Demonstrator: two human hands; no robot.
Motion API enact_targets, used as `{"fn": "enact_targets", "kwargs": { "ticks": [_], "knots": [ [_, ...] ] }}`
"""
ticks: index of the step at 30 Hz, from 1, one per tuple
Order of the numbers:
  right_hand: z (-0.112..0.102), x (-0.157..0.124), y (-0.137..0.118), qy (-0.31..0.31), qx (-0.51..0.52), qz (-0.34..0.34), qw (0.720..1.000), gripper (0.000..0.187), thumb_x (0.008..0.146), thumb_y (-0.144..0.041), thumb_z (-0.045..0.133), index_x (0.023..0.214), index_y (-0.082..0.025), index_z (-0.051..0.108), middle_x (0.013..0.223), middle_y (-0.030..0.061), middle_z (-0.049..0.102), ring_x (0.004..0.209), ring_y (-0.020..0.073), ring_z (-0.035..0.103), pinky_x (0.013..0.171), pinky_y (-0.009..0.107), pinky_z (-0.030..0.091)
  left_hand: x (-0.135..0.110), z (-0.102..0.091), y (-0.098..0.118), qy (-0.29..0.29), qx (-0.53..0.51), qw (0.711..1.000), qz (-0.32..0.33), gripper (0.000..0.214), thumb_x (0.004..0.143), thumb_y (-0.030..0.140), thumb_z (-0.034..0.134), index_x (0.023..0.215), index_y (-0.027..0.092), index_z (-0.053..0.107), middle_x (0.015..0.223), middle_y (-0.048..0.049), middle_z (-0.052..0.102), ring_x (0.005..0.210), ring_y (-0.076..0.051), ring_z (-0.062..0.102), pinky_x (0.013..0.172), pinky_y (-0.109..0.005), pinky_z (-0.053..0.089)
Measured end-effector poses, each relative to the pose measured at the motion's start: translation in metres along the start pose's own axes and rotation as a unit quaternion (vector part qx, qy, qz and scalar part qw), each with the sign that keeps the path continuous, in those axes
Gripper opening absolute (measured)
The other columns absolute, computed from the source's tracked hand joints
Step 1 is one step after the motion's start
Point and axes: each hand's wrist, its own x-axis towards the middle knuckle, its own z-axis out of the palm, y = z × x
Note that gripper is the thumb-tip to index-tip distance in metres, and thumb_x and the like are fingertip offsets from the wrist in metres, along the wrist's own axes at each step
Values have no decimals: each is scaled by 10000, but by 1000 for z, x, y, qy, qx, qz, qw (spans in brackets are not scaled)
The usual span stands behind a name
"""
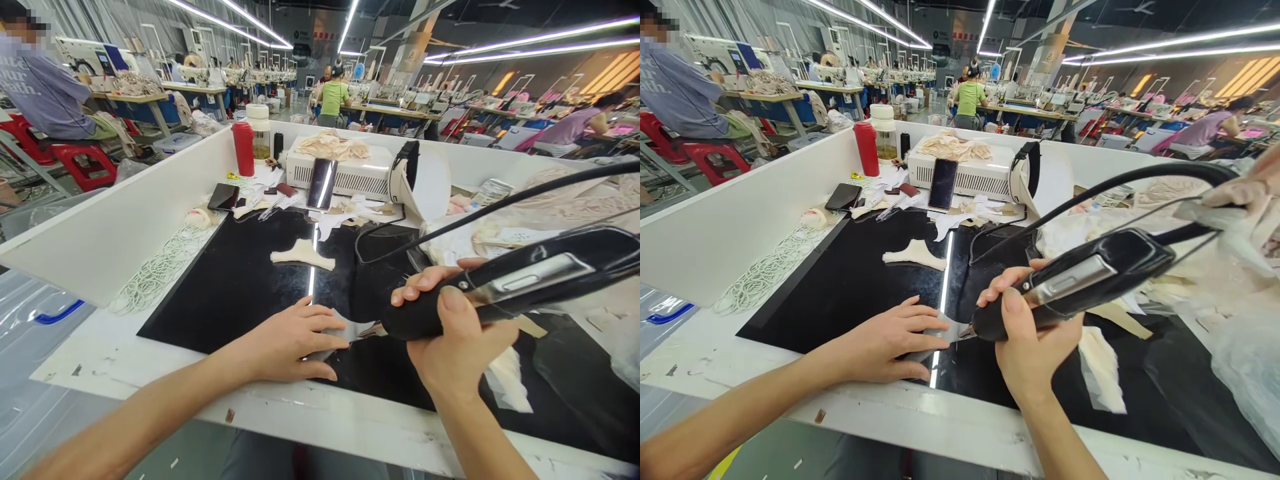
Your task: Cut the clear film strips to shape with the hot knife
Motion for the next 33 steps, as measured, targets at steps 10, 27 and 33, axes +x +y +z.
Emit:
{"fn": "enact_targets", "kwargs": {
  "ticks": [10,27,33],
  "knots": [
    [-4,-3,2,-10,-16,-4,1000,334,787,-230,828,1054,-249,627,750,-43,663,592,139,606,542,298,573,1,-1,1,-17,-4,1000,-9,424,936,434,725,1321,265,670,1459,-72,620,1409,-272,509,1265,-557,208],
    [-15,8,-4,41,-38,5,998,393,702,-257,860,998,-254,601,731,-58,644,585,132,587,521,293,553,-1,-2,2,-14,-9,1000,-18,390,931,412,737,1297,286,688,1439,-61,636,1397,-288,519,1253,-572,230],
    [-15,7,-4,42,-43,1,998,404,708,-280,862,1007,-257,592,732,-64,638,570,129,588,519,295,556,-1,-4,2,-29,-8,999,-28,413,935,416,732,1321,282,676,1456,-55,625,1409,-298,506,1251,-595,225]
  ]
}}
